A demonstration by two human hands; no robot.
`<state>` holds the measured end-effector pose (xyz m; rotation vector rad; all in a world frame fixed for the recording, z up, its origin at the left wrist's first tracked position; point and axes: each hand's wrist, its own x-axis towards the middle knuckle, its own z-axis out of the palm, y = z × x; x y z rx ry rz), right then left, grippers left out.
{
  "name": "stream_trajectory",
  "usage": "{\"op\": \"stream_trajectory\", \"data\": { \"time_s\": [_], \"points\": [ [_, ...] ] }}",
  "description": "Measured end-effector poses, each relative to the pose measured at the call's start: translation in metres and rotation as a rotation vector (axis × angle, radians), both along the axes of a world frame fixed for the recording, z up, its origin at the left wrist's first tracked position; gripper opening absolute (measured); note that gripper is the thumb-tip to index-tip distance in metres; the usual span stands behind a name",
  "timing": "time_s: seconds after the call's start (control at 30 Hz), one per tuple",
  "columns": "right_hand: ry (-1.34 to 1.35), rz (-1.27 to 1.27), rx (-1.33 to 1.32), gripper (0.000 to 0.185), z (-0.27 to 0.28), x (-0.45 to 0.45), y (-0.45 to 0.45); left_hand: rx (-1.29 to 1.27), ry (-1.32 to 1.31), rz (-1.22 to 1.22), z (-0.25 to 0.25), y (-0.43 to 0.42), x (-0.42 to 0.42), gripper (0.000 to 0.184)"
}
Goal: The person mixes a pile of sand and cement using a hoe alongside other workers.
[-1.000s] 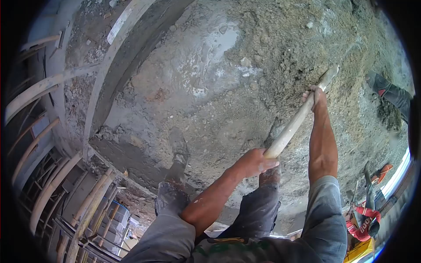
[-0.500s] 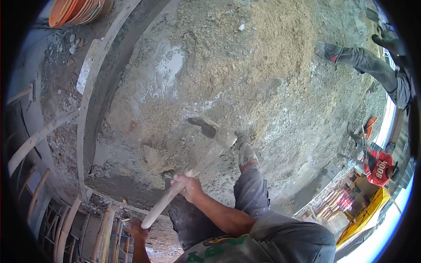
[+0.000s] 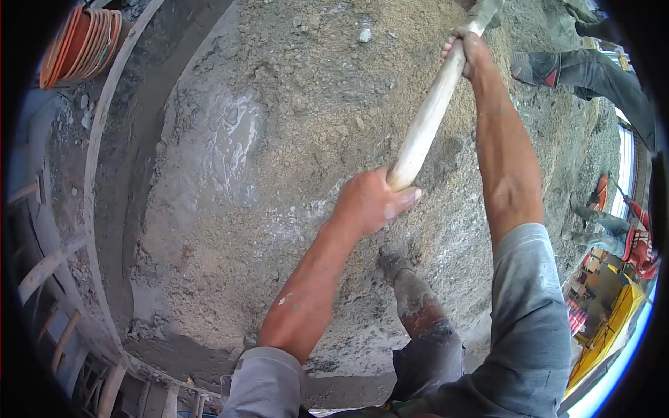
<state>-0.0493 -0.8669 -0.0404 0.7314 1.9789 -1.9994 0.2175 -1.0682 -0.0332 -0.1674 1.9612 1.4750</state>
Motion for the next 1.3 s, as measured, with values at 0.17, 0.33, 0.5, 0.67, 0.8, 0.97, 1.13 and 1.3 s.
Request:
{"op": "stream_trajectory", "data": {
  "time_s": [0.17, 0.33, 0.5, 0.67, 0.8, 0.97, 1.13, 1.3],
  "points": [
    [-0.369, -0.15, -0.15, 0.008, -0.085, 0.174, -0.11, -0.231, -0.378, -0.01, 0.052, -0.091, 0.158, 0.053],
    [-0.646, -0.214, -0.271, 0.008, -0.035, 0.382, -0.226, -0.551, -0.513, -0.028, 0.122, -0.192, 0.339, 0.045],
    [-0.98, -0.339, -0.557, 0.013, 0.069, 0.548, -0.278, -0.786, -0.666, -0.072, 0.219, -0.271, 0.485, 0.036],
    [-0.56, -0.269, -0.521, 0.01, 0.116, 0.398, -0.168, -0.667, -0.48, -0.066, 0.174, -0.161, 0.346, 0.038],
    [0.105, -0.158, -0.124, 0.026, 0.144, 0.189, -0.037, -0.268, -0.215, -0.109, 0.074, -0.002, 0.147, 0.052],
    [0.279, -0.12, -0.039, 0.01, 0.104, 0.0, 0.081, -0.174, 0.197, 0.093, 0.013, 0.129, -0.031, 0.049],
    [-0.033, -0.105, 0.014, 0.011, -0.022, -0.031, 0.11, -0.146, -0.041, 0.089, -0.014, 0.147, -0.032, 0.044],
    [-0.285, -0.011, 0.154, 0.014, -0.065, 0.065, 0.049, 0.055, -0.439, 0.217, 0.016, 0.104, 0.067, 0.038]
  ]
}}
